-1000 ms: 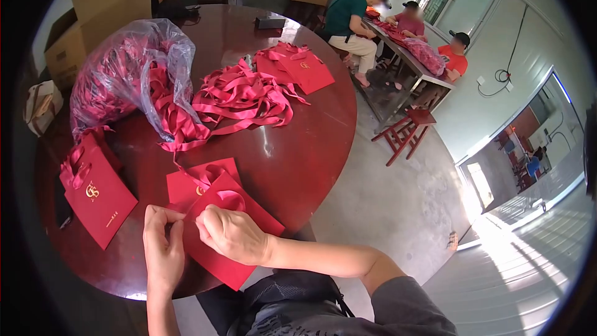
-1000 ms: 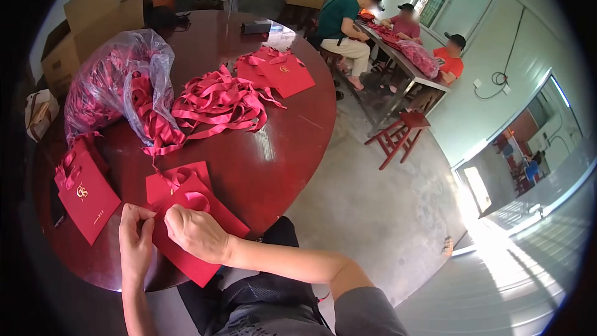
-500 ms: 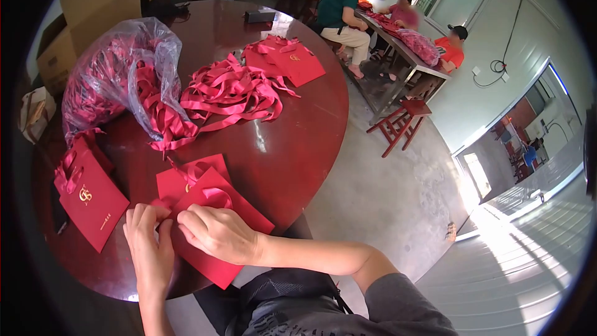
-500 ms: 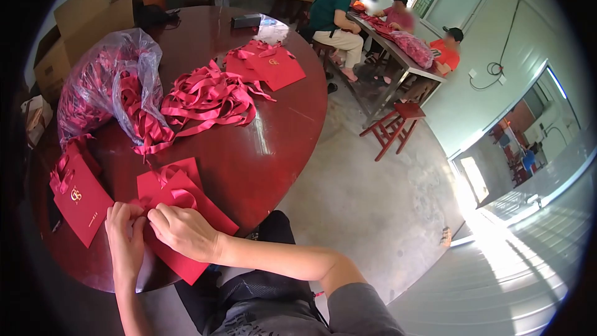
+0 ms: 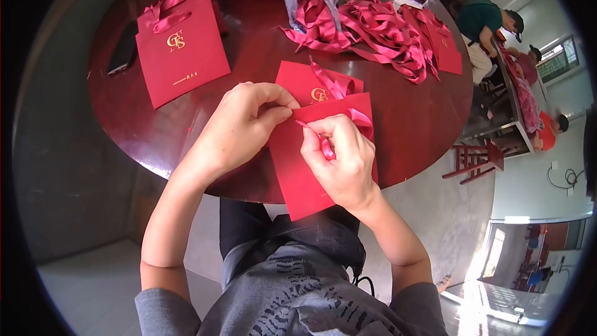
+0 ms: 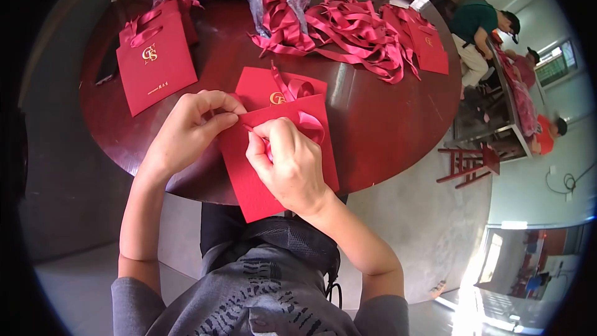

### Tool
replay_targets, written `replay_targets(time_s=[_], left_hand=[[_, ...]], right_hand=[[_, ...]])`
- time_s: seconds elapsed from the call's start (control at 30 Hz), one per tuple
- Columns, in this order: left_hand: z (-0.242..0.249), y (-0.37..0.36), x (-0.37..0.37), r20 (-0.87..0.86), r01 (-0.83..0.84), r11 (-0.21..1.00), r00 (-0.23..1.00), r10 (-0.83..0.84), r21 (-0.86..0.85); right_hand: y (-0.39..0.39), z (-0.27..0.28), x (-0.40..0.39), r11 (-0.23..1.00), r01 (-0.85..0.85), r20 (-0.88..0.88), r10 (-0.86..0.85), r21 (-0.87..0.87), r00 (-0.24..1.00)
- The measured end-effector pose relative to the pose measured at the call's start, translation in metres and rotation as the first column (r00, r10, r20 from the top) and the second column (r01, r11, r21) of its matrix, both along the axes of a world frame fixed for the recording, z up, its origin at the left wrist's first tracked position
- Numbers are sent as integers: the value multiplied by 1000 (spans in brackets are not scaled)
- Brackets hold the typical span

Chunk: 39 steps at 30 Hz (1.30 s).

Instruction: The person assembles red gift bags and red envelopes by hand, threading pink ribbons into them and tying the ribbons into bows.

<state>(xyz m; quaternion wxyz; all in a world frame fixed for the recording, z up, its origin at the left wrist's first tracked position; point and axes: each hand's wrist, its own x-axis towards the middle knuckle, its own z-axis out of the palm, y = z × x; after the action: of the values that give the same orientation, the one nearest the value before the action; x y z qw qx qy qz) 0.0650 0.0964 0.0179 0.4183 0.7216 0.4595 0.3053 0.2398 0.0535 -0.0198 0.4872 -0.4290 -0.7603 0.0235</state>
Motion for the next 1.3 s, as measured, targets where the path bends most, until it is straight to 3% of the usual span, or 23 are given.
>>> replay_targets(time_s=[0.07, 0.2, 0.33, 0.37, 0.43, 0.6, 0.67, 0.73, 0.8, 0.87, 0.93, 1.03, 1.13, 1.2, 1.3], left_hand=[[-7, 2, 0, 82, -16, 997, 997, 10, 76], [-13, 5, -2, 157, 36, 999, 987, -41, 36], [1, -4, 2, 68, -5, 999, 998, 7, -41], [2, -7, 3, 30, -21, 998, 999, 19, 56], [0, -9, 6, 4, -44, 979, 999, 44, 201], [0, -11, 14, 31, -81, 934, 997, 75, 348], [-1, -10, 14, -8, -64, 926, 997, 72, 372], [-2, -15, 17, 39, -98, 946, 995, 90, 310], [-8, -14, 17, 87, -106, 923, 993, 79, 371], [-8, -12, 15, 16, -69, 945, 998, 67, 319], [-11, -12, 18, 47, -102, 942, 995, 91, 321], [-2, -16, 22, 13, -68, 947, 998, 68, 314], [-18, -11, 18, 97, -119, 890, 992, 85, 439], [-11, -9, 14, -24, -47, 911, 998, 62, 409], [-8, -9, 17, -40, -66, 893, 995, 94, 446]], right_hand=[[-2, 2, 0, 999, 5, 9, -4, -47, 1000], [-5, 6, -3, 996, 12, 8, -11, -84, 1000], [-9, 11, -10, 992, 114, 96, -109, -50, 989], [-10, 13, -12, 991, 127, 98, -122, -51, 988], [-12, 17, -13, 983, 160, 188, -140, -93, 972], [-16, 27, -25, 960, 277, 471, -234, -23, 851], [-17, 32, -29, 936, 349, 571, -261, -48, 778], [-16, 33, -29, 934, 347, 565, -243, -83, 789], [-12, 32, -30, 946, 320, 582, -228, -58, 780], [-9, 35, -24, 957, 273, 699, -128, -100, 704], [-6, 37, -22, 961, 273, 638, -181, -47, 749], [-3, 34, -25, 949, 290, 623, -155, -120, 766], [-3, 22, -21, 968, 231, 531, -146, -96, 834], [-2, 13, -15, 990, 103, 250, -77, -95, 965], [2, 10, -11, 980, 69, 173, -36, -187, 984]])
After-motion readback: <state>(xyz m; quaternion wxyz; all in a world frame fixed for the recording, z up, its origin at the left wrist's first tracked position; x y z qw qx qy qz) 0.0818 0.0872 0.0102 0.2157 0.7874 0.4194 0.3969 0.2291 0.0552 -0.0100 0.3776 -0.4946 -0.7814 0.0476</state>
